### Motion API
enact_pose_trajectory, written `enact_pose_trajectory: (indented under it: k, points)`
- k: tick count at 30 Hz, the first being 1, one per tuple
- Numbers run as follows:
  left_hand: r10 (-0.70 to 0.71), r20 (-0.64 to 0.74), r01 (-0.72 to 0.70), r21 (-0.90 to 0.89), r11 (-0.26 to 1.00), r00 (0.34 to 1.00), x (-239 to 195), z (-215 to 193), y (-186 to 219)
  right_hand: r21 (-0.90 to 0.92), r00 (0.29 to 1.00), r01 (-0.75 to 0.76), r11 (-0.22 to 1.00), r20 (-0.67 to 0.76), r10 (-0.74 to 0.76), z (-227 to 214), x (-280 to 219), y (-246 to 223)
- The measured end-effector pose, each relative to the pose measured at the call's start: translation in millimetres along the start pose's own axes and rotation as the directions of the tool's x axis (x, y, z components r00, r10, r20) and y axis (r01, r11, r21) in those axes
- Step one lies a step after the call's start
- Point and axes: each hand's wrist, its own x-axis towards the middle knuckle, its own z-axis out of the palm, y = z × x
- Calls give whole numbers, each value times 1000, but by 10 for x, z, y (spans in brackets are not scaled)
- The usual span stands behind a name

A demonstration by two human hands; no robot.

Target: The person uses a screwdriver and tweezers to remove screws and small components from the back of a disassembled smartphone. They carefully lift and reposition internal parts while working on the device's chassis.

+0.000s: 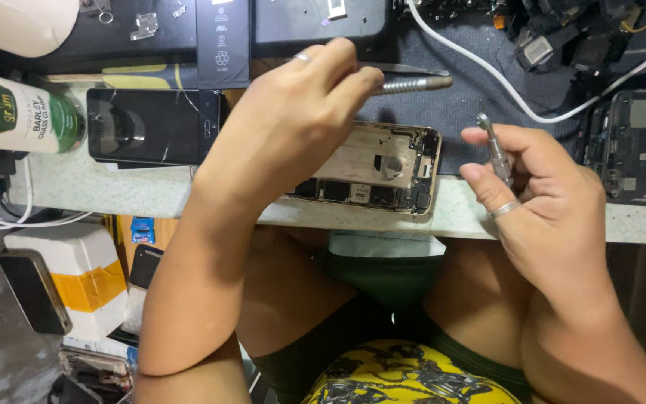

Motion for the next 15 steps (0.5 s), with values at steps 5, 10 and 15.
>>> enact_pose_trajectory:
  k: [5, 10, 15]
  points:
    - [-184, -237, 98, -334, 937, 954, -421, -170, 263, -177, 994, 104, 979, 58, -95, -20, 48, -27]
    - [-494, -264, 48, -846, 532, 828, -851, 211, 793, -255, 983, 156, 954, 137, -124, -3, 106, -59]
    - [-486, -301, -33, -874, 485, 821, -957, 601, 1091, -252, 985, 129, 959, 148, -94, 29, 137, -86]
